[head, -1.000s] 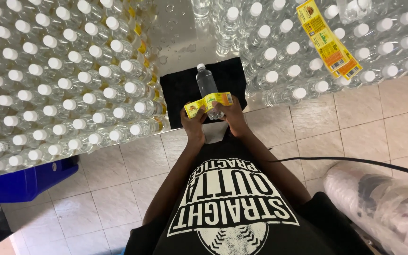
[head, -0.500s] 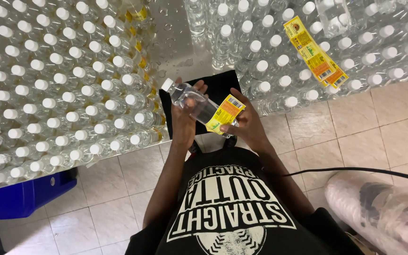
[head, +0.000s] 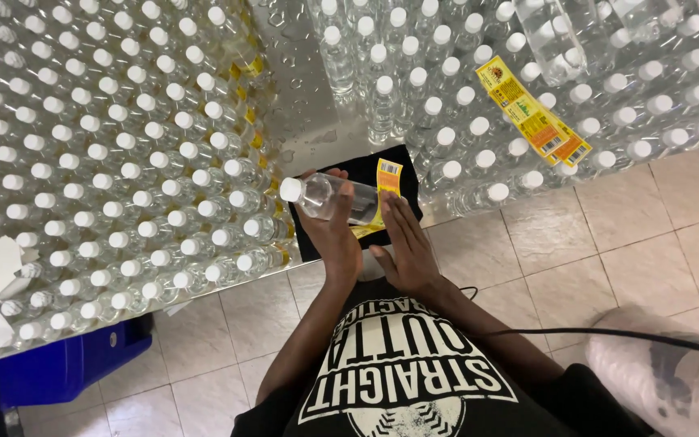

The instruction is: Manually applying adhesive labels to plastic water bottles

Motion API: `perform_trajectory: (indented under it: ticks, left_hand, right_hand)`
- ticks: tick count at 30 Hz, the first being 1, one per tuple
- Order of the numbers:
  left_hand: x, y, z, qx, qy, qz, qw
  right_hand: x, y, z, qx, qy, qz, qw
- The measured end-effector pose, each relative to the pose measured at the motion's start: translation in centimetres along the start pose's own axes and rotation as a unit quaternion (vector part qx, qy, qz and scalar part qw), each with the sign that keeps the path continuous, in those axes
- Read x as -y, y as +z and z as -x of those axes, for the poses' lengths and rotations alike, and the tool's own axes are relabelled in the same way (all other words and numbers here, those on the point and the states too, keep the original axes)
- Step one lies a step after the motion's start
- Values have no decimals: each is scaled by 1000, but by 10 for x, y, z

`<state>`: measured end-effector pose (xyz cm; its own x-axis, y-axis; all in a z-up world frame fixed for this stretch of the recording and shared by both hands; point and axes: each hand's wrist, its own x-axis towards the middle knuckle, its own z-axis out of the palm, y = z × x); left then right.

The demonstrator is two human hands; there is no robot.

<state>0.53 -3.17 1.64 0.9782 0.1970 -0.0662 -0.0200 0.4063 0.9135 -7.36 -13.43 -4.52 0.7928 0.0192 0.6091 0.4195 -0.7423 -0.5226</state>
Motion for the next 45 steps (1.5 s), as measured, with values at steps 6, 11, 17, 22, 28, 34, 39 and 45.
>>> perform_trajectory:
  ticks: [6,11,17,22,28,34,39,45]
  left_hand:
    - [-4,-1,7,51,2,10,999]
    - [-17,6,20,91,-8,21,996]
    - [-23,-4,14,122,-14,22,992]
    - [-27,-12,7,162,-32,5,986]
    - [-30,-20,-6,226,-14,-40,973]
    - [-44,-2,4,324,75,-148,931]
    - [-33,-13,4,334,161,-193,908]
    - [18,-42,29,321,325,-347,819]
  right_hand:
    - [3,-6,-19,18,52,-11,998]
    - [-3,-11,-28,35,92,-33,995]
    - [-5,-24,-37,94,122,-119,981]
    - [-7,-29,-25,136,190,-189,954]
    - [-21,-36,-6,161,210,-159,951]
    - [-14,-6,-5,48,170,-97,979]
    - [0,-17,-33,-26,312,-184,932]
    - [14,-50,-67,-153,484,-281,814]
